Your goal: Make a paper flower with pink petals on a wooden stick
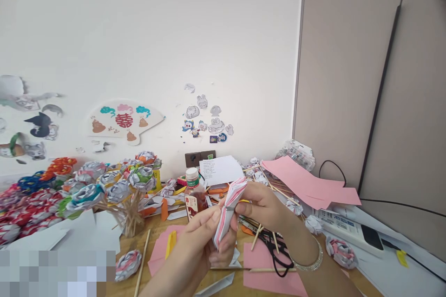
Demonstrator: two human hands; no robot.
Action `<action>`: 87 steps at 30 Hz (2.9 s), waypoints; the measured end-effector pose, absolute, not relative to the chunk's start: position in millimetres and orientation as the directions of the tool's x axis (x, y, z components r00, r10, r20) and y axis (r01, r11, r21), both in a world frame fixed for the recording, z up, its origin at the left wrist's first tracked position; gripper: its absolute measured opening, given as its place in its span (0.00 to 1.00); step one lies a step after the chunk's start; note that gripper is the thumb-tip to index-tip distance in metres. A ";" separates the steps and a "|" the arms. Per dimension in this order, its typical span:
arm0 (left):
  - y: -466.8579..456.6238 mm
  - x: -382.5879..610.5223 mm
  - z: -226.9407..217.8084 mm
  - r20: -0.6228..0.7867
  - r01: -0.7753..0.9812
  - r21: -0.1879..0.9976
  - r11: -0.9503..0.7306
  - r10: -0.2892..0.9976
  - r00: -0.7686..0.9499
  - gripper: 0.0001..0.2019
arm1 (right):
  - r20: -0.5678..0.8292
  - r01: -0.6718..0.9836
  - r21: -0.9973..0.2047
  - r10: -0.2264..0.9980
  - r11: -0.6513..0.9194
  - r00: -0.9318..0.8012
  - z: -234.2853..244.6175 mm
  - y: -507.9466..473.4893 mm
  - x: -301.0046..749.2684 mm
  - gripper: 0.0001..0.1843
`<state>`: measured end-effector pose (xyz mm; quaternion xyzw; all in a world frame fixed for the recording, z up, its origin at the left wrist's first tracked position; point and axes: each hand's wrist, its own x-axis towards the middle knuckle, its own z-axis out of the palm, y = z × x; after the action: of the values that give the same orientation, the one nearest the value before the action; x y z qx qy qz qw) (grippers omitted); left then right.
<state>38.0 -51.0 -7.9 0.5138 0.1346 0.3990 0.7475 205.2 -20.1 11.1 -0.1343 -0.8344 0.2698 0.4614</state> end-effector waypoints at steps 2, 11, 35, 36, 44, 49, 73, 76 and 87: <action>-52.3 39.3 -9.6 0.195 -0.473 0.856 0.209 0.717 0.669 0.13 | 0.722 -0.034 -0.550 0.454 0.834 -0.522 9.3 -18.4 204.4 0.17; -56.4 47.1 -17.3 0.225 -0.523 0.784 0.335 0.632 0.742 0.09 | 0.755 -0.458 -0.646 0.418 0.611 -0.506 -8.0 -0.2 191.8 0.14; -40.0 45.8 -13.4 0.193 -0.344 0.939 -0.012 0.846 0.496 0.20 | 0.596 -0.211 -0.792 0.651 0.573 -0.470 6.1 -15.4 190.1 0.17; -40.2 46.3 -14.1 0.191 -0.361 0.932 -0.003 0.853 0.486 0.19 | 0.589 -0.215 -0.800 0.664 0.560 -0.461 4.4 -16.1 187.7 0.17; -47.0 49.9 -11.5 0.232 -0.440 0.898 0.012 0.837 0.496 0.15 | 0.611 -0.195 -0.790 0.720 0.582 -0.329 1.8 -24.2 177.6 0.18; -50.9 51.1 -8.6 0.237 -0.419 0.908 0.005 0.817 0.525 0.17 | 0.619 -0.169 -0.784 0.730 0.597 -0.291 2.9 -28.5 175.4 0.18; -48.9 47.9 -11.0 0.179 -0.393 0.918 0.048 0.834 0.521 0.18 | 0.664 -0.241 -0.747 0.712 0.619 -0.230 -7.7 -30.7 169.4 0.15; -48.0 46.3 -10.5 0.164 -0.394 0.913 0.100 0.797 0.581 0.17 | 0.667 -0.251 -0.744 0.704 0.619 -0.243 -7.1 -32.6 168.3 0.14; -48.5 42.9 -6.3 0.276 -0.203 0.957 -0.208 0.873 0.402 0.16 | 0.716 -0.356 -0.698 0.617 0.622 -0.326 -0.9 -17.6 183.7 0.15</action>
<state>42.9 -48.5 -6.3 0.6157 0.2719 0.4744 0.5674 183.7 -17.6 -0.9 -0.0939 -0.6949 0.4246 0.5728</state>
